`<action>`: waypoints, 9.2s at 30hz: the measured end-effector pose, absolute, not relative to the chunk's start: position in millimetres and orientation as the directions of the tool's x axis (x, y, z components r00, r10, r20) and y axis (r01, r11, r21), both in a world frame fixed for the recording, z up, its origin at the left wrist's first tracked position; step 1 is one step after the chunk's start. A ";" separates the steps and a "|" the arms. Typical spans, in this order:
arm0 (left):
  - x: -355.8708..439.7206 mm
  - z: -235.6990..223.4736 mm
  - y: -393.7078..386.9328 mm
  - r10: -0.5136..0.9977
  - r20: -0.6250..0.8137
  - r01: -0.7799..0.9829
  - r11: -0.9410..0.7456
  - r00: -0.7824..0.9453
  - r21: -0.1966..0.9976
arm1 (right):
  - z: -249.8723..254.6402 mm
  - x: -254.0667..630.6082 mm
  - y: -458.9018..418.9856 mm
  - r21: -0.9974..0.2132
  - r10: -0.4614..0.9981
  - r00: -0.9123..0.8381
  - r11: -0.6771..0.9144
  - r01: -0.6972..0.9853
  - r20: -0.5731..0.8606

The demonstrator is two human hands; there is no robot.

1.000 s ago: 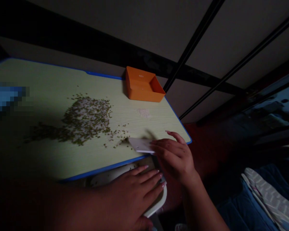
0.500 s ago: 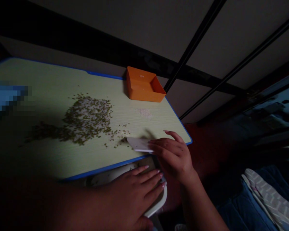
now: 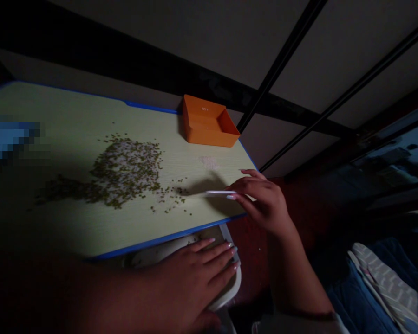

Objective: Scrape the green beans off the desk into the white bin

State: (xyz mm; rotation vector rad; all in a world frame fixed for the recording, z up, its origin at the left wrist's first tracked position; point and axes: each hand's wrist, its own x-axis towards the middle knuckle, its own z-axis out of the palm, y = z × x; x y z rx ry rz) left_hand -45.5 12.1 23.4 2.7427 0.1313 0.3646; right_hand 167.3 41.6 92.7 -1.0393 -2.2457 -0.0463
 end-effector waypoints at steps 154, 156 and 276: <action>-43.5 26.5 7.9 -0.161 0.438 -0.154 -0.987 0.884 -0.050 | 50.9 137.3 20.1 -0.890 0.939 0.342 -0.134 0.437 0.026; -43.7 25.9 7.9 -0.159 0.442 -0.151 -0.987 0.883 -0.053 | 49.8 135.8 21.6 -0.887 0.935 0.353 -0.142 0.440 0.025; -42.5 14.0 15.6 -0.133 0.417 -0.096 -0.989 0.899 -0.109 | 64.7 136.7 36.3 0.162 0.618 -0.291 0.257 0.953 0.730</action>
